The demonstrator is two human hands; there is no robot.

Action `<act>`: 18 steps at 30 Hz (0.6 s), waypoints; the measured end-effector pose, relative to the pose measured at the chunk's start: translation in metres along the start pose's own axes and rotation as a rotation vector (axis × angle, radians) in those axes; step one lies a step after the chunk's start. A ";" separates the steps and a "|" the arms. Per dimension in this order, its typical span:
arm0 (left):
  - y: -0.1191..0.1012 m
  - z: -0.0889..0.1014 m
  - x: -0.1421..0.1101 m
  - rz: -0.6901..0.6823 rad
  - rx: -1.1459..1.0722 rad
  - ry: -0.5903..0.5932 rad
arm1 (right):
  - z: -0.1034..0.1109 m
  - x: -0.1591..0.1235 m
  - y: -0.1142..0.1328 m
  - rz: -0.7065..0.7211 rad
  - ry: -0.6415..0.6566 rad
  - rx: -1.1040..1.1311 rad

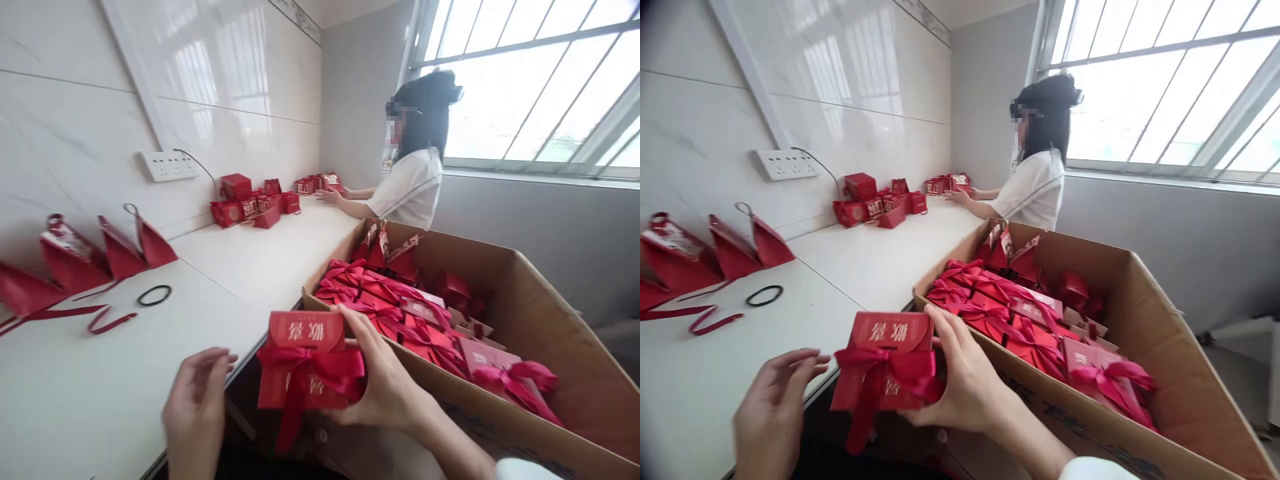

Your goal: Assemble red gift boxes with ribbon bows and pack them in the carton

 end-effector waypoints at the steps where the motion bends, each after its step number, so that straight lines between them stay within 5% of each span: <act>1: 0.003 -0.016 0.000 -0.019 0.030 0.149 | 0.010 -0.002 -0.005 -0.042 -0.023 -0.039; 4: 0.010 -0.061 -0.006 -0.172 0.087 0.462 | 0.035 -0.004 -0.013 -0.148 -0.061 -0.145; 11: 0.018 -0.137 -0.026 -0.852 0.231 0.511 | 0.083 -0.014 -0.026 -0.214 -0.120 -0.321; 18: 0.027 -0.164 -0.035 -0.871 0.425 0.615 | 0.179 -0.021 -0.094 -0.457 -0.279 -0.486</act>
Point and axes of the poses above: each hand's wrist, its own x-axis towards the middle knuckle, its own z-axis out of the back of the hand, y = z × x, the point moved 1 cm from there along x, towards the middle knuckle, and after that the axes turned 3 degrees about -x, right-handed, at the moved point
